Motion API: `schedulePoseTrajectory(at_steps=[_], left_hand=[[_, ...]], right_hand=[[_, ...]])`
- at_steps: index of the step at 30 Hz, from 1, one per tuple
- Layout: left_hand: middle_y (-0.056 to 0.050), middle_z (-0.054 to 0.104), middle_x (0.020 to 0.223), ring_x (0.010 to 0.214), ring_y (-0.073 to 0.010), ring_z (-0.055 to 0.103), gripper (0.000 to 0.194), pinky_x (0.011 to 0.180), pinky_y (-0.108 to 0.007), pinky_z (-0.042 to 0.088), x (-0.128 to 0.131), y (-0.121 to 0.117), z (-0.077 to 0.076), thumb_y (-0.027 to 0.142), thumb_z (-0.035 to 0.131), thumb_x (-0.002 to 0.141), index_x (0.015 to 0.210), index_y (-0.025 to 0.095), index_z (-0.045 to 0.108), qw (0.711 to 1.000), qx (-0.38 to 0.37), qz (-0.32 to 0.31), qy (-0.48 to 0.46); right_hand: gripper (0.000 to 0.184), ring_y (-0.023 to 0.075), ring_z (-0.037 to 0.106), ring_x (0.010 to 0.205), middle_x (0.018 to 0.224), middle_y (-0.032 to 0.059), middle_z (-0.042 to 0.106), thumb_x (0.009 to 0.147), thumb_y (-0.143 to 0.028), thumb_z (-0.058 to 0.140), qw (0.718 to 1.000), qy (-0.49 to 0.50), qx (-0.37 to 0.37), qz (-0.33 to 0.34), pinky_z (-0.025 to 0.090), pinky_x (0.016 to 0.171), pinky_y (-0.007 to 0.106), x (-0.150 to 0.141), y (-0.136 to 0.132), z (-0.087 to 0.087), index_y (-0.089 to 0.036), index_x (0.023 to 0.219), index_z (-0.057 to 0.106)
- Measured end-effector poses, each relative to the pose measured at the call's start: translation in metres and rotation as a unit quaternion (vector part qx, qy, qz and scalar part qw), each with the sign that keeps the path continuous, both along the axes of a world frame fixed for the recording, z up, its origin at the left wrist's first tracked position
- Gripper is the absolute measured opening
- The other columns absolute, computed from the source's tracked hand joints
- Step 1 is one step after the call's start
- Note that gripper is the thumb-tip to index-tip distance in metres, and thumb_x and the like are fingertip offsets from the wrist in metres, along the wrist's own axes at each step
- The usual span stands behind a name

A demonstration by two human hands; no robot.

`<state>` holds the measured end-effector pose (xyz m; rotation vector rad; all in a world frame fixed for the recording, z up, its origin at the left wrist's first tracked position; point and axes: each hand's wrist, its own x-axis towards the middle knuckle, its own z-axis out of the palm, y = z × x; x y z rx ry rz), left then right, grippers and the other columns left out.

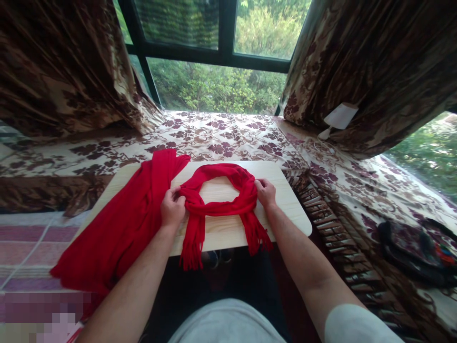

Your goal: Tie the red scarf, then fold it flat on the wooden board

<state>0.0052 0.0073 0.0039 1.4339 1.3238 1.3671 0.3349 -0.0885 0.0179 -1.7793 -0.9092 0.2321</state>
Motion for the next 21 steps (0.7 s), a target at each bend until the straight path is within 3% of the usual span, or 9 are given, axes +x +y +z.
schedulePoseTrajectory(at_steps=[7, 11, 14, 16, 19, 21], left_hand=[[-0.012, 0.072, 0.109, 0.104, -0.023, 0.07, 0.04, 0.098, -0.039, 0.054, 0.003, -0.002, 0.001, 0.017, 0.064, 0.073, 0.113, 0.015, 0.062, 1.0, -0.005, -0.003, -0.006], [-0.013, 0.071, 0.108, 0.099, -0.025, 0.07, 0.043, 0.091, -0.04, 0.057, 0.002, -0.006, 0.007, 0.019, 0.064, 0.073, 0.116, 0.014, 0.062, 0.999, 0.008, 0.016, 0.047], [-0.015, 0.066, 0.123, 0.118, -0.0292, 0.062, 0.041, 0.105, -0.046, 0.048, 0.003, -0.016, 0.016, 0.019, 0.064, 0.073, 0.114, 0.015, 0.064, 0.979, 0.116, 0.046, 0.159], [-0.013, 0.064, 0.129, 0.128, -0.0283, 0.055, 0.037, 0.114, -0.046, 0.039, 0.007, -0.028, 0.024, 0.02, 0.061, 0.077, 0.114, 0.017, 0.065, 0.959, 0.189, 0.005, 0.212], [-0.01, 0.065, 0.13, 0.129, -0.0257, 0.054, 0.035, 0.116, -0.044, 0.035, 0.019, -0.047, 0.037, 0.024, 0.058, 0.083, 0.117, 0.02, 0.065, 0.933, 0.211, -0.133, 0.26], [-0.01, 0.064, 0.133, 0.131, -0.0276, 0.052, 0.041, 0.119, -0.047, 0.029, 0.026, -0.056, 0.044, 0.031, 0.062, 0.082, 0.122, 0.021, 0.064, 0.904, 0.197, -0.214, 0.314]], right_hand=[[0.041, 0.0209, 0.066, 0.077, 0.081, 0.0082, 0.073, 0.073, -0.051, 0.059, 0.988, 0.151, 0.033, -0.006, 0.049, 0.067, 0.03, 0.011, 0.003, 0.007, -0.015, 0.087, 0.071], [0.036, 0.0194, 0.064, 0.069, 0.078, 0.0066, 0.073, 0.073, -0.045, 0.064, 0.999, 0.051, -0.004, 0.008, 0.049, 0.066, 0.031, -0.004, -0.009, 0.019, -0.015, 0.091, 0.073], [0.023, 0.0193, 0.063, 0.068, 0.073, 0.0051, 0.071, 0.079, -0.035, 0.06, 0.995, -0.067, -0.043, 0.063, 0.05, 0.072, 0.033, -0.023, -0.026, 0.03, -0.018, 0.083, 0.074], [0.024, 0.0218, 0.067, 0.085, 0.09, 0.0071, 0.074, 0.077, -0.022, 0.057, 0.975, -0.157, -0.045, 0.151, 0.051, 0.084, 0.035, -0.033, -0.036, 0.037, -0.018, 0.09, 0.076], [0.063, 0.0266, 0.052, 0.13, 0.134, 0.0104, 0.064, 0.065, -0.007, 0.055, 0.913, -0.273, -0.054, 0.299, 0.04, 0.108, 0.042, -0.04, -0.045, 0.045, -0.019, 0.126, 0.067], [0.084, 0.0287, 0.041, 0.141, 0.149, 0.0124, 0.051, 0.061, -0.006, 0.057, 0.873, -0.31, -0.109, 0.36, 0.032, 0.114, 0.047, -0.042, -0.046, 0.05, -0.018, 0.143, 0.053]])
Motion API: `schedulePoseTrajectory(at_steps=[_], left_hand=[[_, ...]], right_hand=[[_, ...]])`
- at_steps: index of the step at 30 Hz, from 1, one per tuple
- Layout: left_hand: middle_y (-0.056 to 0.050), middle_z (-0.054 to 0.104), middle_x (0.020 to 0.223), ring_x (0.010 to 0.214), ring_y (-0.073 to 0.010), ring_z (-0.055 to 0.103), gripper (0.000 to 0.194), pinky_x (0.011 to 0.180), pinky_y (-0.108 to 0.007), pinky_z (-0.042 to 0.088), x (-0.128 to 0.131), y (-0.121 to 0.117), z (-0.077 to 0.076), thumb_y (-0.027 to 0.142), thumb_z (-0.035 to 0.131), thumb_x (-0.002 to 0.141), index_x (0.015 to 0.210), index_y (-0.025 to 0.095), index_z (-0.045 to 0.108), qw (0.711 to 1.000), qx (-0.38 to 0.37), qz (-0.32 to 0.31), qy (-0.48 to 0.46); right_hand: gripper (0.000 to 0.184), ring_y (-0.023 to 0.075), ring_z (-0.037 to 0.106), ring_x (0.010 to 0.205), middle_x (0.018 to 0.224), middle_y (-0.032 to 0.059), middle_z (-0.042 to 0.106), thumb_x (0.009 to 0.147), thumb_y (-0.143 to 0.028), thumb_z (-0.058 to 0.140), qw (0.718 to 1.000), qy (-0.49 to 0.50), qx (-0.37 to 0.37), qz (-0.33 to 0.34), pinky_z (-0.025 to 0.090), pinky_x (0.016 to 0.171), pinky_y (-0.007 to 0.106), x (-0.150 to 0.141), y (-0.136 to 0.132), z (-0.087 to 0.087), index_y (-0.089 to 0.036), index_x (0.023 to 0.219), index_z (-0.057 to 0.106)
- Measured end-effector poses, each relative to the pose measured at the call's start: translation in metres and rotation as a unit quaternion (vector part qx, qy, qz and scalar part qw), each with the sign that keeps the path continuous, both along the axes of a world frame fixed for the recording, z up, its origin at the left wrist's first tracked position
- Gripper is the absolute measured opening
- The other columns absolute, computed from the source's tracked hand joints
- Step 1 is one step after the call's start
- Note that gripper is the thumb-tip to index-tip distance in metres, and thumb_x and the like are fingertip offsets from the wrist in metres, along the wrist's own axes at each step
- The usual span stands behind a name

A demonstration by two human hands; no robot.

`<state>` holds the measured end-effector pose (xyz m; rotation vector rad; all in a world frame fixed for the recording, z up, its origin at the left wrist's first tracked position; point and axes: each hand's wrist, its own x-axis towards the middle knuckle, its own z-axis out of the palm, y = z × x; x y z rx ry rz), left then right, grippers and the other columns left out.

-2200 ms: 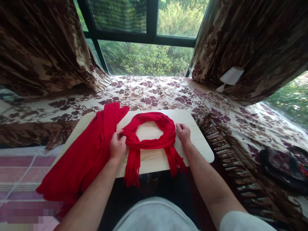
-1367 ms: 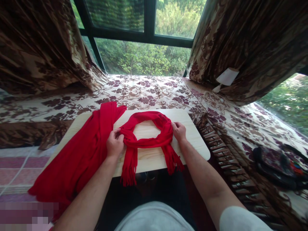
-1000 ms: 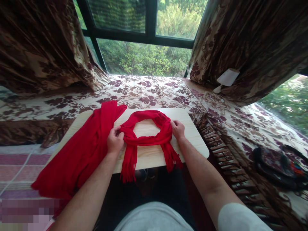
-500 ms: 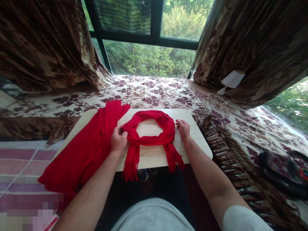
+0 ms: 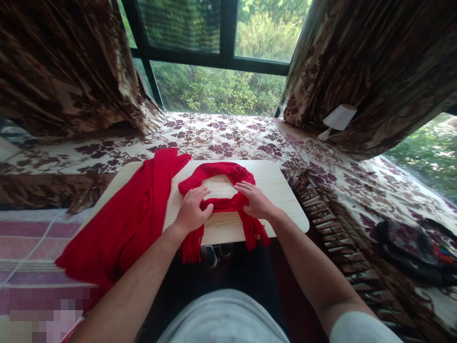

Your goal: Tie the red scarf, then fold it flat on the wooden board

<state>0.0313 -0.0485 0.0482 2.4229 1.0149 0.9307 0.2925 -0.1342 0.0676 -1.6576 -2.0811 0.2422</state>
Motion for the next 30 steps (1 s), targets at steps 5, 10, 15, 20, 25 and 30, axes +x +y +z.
schedulePoseTrajectory(at_steps=[5, 10, 15, 20, 25, 30], left_hand=[[-0.015, 0.057, 0.143, 0.135, -0.0332, 0.048, 0.07, 0.122, -0.054, 0.015, 0.002, -0.003, 0.009, 0.038, 0.07, 0.072, 0.139, 0.02, 0.055, 0.972, -0.054, -0.115, 0.197], [-0.017, 0.042, 0.156, 0.146, -0.0338, 0.035, 0.077, 0.122, -0.056, 0.011, -0.007, 0.0, 0.01, 0.023, 0.067, 0.063, 0.139, 0.02, 0.054, 0.948, -0.103, -0.136, 0.267], [-0.017, 0.041, 0.156, 0.146, -0.0323, 0.036, 0.071, 0.122, -0.056, 0.012, -0.005, -0.006, 0.011, 0.022, 0.064, 0.066, 0.136, 0.018, 0.054, 0.951, -0.103, -0.118, 0.265], [-0.015, 0.067, 0.123, 0.124, -0.0322, 0.057, 0.037, 0.121, -0.055, 0.014, 0.008, -0.019, 0.021, 0.03, 0.065, 0.076, 0.111, 0.02, 0.063, 0.964, -0.061, -0.101, 0.238], [-0.012, 0.071, 0.111, 0.107, -0.0319, 0.065, 0.053, 0.101, -0.042, 0.043, 0.034, -0.027, 0.035, 0.053, 0.069, 0.078, 0.119, 0.02, 0.057, 0.979, -0.088, -0.032, 0.18], [-0.011, 0.072, 0.103, 0.095, -0.0313, 0.069, 0.066, 0.079, -0.036, 0.048, 0.052, -0.024, 0.032, 0.063, 0.071, 0.074, 0.122, 0.022, 0.052, 0.968, -0.159, 0.005, 0.195]], right_hand=[[0.075, 0.0312, 0.053, 0.127, 0.132, 0.0149, 0.062, 0.064, -0.009, 0.064, 0.983, -0.136, -0.119, 0.019, 0.025, 0.114, 0.049, -0.006, 0.004, 0.007, -0.017, 0.138, 0.056], [0.029, 0.0273, 0.059, 0.1, 0.101, 0.0134, 0.066, 0.071, -0.01, 0.065, 0.97, -0.223, -0.096, 0.027, 0.04, 0.089, 0.035, -0.011, 0.006, 0.015, -0.015, 0.098, 0.071], [0.024, 0.0265, 0.061, 0.094, 0.098, 0.0115, 0.068, 0.07, -0.009, 0.067, 0.967, -0.238, -0.091, 0.023, 0.04, 0.084, 0.034, -0.012, 0.008, 0.019, -0.016, 0.093, 0.067], [0.02, 0.0248, 0.064, 0.089, 0.092, 0.0088, 0.07, 0.07, -0.007, 0.062, 0.977, -0.2, -0.073, 0.004, 0.038, 0.078, 0.032, -0.014, 0.018, 0.022, -0.018, 0.087, 0.063], [0.022, 0.0227, 0.061, 0.081, 0.085, 0.0073, 0.069, 0.071, -0.007, 0.056, 0.987, -0.133, -0.025, -0.092, 0.034, 0.07, 0.031, -0.027, 0.032, 0.024, -0.019, 0.088, 0.06], [0.02, 0.0197, 0.057, 0.076, 0.086, 0.0065, 0.066, 0.068, -0.007, 0.053, 0.99, -0.074, -0.007, -0.119, 0.033, 0.065, 0.029, -0.039, 0.042, 0.014, -0.019, 0.083, 0.055]])
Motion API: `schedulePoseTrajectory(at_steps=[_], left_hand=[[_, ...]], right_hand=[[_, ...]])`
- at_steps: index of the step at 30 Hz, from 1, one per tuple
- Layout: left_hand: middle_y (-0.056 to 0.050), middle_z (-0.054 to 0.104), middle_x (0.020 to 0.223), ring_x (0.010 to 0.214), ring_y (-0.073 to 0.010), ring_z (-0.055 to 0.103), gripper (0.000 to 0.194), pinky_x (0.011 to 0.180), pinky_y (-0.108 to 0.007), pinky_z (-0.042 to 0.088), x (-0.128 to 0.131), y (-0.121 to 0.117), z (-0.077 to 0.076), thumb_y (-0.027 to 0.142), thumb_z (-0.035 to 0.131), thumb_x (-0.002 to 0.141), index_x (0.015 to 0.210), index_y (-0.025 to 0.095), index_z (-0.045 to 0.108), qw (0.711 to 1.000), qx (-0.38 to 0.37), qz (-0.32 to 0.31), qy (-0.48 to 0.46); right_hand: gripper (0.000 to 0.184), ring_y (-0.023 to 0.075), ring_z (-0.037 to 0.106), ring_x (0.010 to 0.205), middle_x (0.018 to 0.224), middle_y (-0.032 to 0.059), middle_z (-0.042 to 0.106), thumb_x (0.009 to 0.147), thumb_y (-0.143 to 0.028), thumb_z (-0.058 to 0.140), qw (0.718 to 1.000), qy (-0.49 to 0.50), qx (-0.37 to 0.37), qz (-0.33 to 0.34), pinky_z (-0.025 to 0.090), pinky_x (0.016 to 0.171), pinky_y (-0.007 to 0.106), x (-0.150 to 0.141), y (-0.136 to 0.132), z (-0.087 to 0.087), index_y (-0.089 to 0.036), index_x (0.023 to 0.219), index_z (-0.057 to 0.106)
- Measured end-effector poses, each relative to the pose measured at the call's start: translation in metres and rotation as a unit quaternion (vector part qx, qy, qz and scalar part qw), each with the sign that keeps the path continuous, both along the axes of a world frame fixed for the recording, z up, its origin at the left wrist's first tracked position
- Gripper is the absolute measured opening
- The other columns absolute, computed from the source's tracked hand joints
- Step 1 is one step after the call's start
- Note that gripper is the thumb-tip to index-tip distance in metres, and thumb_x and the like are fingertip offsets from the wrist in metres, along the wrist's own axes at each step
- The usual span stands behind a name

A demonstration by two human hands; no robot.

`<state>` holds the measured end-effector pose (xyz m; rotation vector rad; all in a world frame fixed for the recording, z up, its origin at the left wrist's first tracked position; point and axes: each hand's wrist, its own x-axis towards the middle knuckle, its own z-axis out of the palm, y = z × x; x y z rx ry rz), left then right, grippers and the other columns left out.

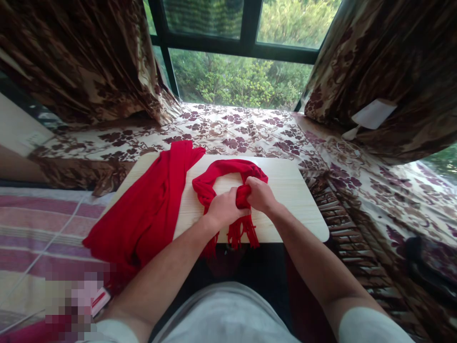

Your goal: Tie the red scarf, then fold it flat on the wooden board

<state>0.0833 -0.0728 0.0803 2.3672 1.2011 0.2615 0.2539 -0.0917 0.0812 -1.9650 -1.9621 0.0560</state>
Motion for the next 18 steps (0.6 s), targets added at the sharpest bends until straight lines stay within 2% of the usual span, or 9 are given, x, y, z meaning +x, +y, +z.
schedulePoseTrajectory(at_steps=[2, 5, 9, 13, 18], left_hand=[[-0.011, 0.072, 0.103, 0.095, -0.0309, 0.07, 0.065, 0.077, -0.036, 0.048, 0.004, 0.001, -0.007, 0.059, 0.072, 0.073, 0.123, 0.023, 0.051, 1.0, -0.019, -0.002, 0.021], [-0.011, 0.072, 0.102, 0.095, -0.0309, 0.069, 0.053, 0.079, -0.037, 0.048, 0.007, 0.002, -0.015, 0.046, 0.068, 0.079, 0.123, 0.022, 0.05, 0.999, -0.011, -0.005, 0.042], [-0.012, 0.072, 0.098, 0.094, -0.0302, 0.07, 0.04, 0.079, -0.037, 0.049, 0.007, 0.01, -0.017, 0.038, 0.061, 0.085, 0.12, 0.02, 0.052, 0.998, -0.007, -0.001, 0.057], [-0.014, 0.072, 0.097, 0.094, -0.0295, 0.07, 0.032, 0.077, -0.035, 0.049, 0.005, 0.021, -0.016, 0.041, 0.059, 0.088, 0.112, 0.019, 0.058, 0.999, -0.021, 0.022, 0.043], [-0.016, 0.072, 0.096, 0.092, -0.0301, 0.07, 0.026, 0.076, -0.036, 0.05, 0.003, 0.028, -0.019, 0.034, 0.057, 0.088, 0.109, 0.019, 0.06, 0.999, -0.036, 0.02, 0.017]], right_hand=[[0.018, 0.0191, 0.056, 0.074, 0.084, 0.0066, 0.065, 0.067, -0.007, 0.053, 1.0, 0.01, -0.004, 0.01, 0.033, 0.064, 0.029, -0.001, 0.001, -0.007, -0.019, 0.08, 0.054], [0.015, 0.018, 0.054, 0.07, 0.079, 0.0058, 0.064, 0.065, -0.009, 0.055, 0.999, 0.045, -0.007, 0.013, 0.034, 0.061, 0.028, 0.0, 0.0, -0.016, -0.02, 0.075, 0.053], [0.008, 0.0158, 0.053, 0.061, 0.067, 0.0019, 0.062, 0.065, -0.015, 0.06, 0.992, 0.128, -0.014, -0.003, 0.035, 0.056, 0.026, 0.004, -0.002, -0.024, -0.02, 0.071, 0.055], [0.005, 0.0164, 0.056, 0.062, 0.068, 0.0026, 0.066, 0.07, -0.023, 0.064, 0.983, 0.179, -0.034, 0.029, 0.04, 0.059, 0.026, 0.005, -0.002, -0.022, -0.018, 0.07, 0.063], [0.02, 0.023, 0.064, 0.08, 0.084, 0.0059, 0.073, 0.079, -0.036, 0.067, 0.975, 0.181, -0.084, 0.099, 0.046, 0.073, 0.03, 0.004, -0.006, -0.011, -0.018, 0.078, 0.073]])
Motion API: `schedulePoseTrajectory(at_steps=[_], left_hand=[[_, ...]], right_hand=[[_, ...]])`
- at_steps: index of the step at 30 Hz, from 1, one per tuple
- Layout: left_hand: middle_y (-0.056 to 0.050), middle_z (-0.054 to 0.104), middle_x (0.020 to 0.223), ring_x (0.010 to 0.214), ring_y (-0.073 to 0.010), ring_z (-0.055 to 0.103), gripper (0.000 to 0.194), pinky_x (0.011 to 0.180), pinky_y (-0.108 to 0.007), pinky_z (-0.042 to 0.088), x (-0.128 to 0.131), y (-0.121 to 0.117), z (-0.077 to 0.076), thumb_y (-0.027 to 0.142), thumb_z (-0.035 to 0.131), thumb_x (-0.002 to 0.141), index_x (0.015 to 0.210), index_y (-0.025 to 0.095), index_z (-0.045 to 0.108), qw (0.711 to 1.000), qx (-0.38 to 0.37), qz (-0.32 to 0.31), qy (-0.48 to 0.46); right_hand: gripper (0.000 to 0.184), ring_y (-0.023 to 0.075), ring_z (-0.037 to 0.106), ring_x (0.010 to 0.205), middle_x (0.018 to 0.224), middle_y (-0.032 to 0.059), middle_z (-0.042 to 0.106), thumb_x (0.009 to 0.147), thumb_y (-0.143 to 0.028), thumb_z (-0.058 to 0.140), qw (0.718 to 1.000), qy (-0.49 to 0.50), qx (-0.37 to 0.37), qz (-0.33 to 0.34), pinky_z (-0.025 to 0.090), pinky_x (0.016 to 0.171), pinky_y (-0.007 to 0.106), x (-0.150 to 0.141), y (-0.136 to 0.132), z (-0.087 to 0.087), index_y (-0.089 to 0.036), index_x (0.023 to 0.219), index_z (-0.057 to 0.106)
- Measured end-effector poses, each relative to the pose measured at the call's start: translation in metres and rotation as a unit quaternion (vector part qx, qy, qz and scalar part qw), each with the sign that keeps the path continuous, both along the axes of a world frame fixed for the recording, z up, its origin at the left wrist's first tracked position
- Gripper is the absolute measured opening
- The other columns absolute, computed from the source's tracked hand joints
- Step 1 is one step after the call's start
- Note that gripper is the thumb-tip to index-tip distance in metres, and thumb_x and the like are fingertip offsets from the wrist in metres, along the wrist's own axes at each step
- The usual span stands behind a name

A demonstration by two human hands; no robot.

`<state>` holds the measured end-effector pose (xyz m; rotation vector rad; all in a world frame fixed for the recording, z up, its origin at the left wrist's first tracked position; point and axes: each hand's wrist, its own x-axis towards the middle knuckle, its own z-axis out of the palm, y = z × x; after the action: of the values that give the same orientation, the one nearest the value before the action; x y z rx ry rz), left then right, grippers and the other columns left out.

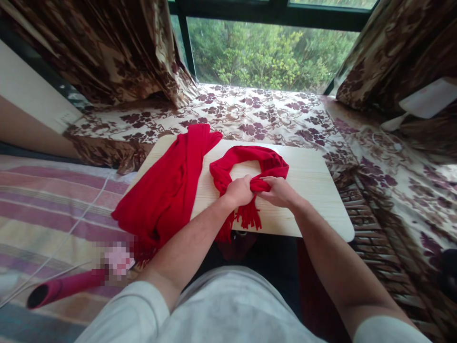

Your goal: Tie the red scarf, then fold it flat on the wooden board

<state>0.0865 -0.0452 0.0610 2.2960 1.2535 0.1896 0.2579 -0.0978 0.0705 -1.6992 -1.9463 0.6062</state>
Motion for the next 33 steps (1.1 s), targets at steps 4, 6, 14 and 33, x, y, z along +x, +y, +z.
schedulePoseTrajectory(at_steps=[4, 6, 14, 33], left_hand=[[-0.015, 0.073, 0.097, 0.092, -0.0313, 0.07, 0.027, 0.074, -0.037, 0.05, -0.002, 0.0, -0.002, 0.036, 0.056, 0.088, 0.109, 0.02, 0.061, 1.0, -0.006, -0.01, -0.024], [-0.013, 0.074, 0.096, 0.092, -0.0301, 0.07, 0.025, 0.074, -0.036, 0.05, -0.003, -0.001, -0.003, 0.033, 0.057, 0.086, 0.108, 0.021, 0.062, 0.999, -0.01, -0.01, -0.037], [-0.006, 0.073, 0.09, 0.082, -0.0239, 0.067, 0.016, 0.072, -0.032, 0.049, -0.006, -0.007, -0.006, 0.03, 0.06, 0.081, 0.094, 0.023, 0.064, 0.991, -0.038, -0.027, -0.124], [-0.005, 0.074, 0.102, 0.094, -0.0243, 0.068, 0.041, 0.085, -0.033, 0.051, -0.013, -0.015, -0.008, 0.015, 0.063, 0.07, 0.11, 0.019, 0.07, 0.97, -0.089, -0.1, -0.204]], right_hand=[[0.041, 0.023, 0.066, 0.085, 0.088, 0.0073, 0.073, 0.095, -0.046, 0.05, 0.999, 0.028, -0.016, 0.023, 0.046, 0.077, 0.03, 0.002, 0.001, 0.005, -0.018, 0.074, 0.073], [0.05, 0.0196, 0.064, 0.077, 0.079, 0.0064, 0.072, 0.101, -0.042, 0.037, 0.999, 0.043, -0.017, 0.013, 0.044, 0.074, 0.029, 0.004, 0.003, 0.002, -0.018, 0.072, 0.071], [0.044, 0.0183, 0.062, 0.081, 0.087, 0.0047, 0.071, 0.078, -0.013, 0.057, 0.996, -0.085, 0.036, -0.014, 0.042, 0.069, 0.025, 0.007, 0.002, -0.018, -0.016, 0.12, 0.067], [0.012, 0.0205, 0.055, 0.081, 0.084, 0.0046, 0.065, 0.078, -0.019, 0.055, 0.945, -0.022, 0.184, -0.271, 0.042, 0.073, 0.029, 0.029, -0.001, 0.009, -0.02, 0.089, 0.059]])
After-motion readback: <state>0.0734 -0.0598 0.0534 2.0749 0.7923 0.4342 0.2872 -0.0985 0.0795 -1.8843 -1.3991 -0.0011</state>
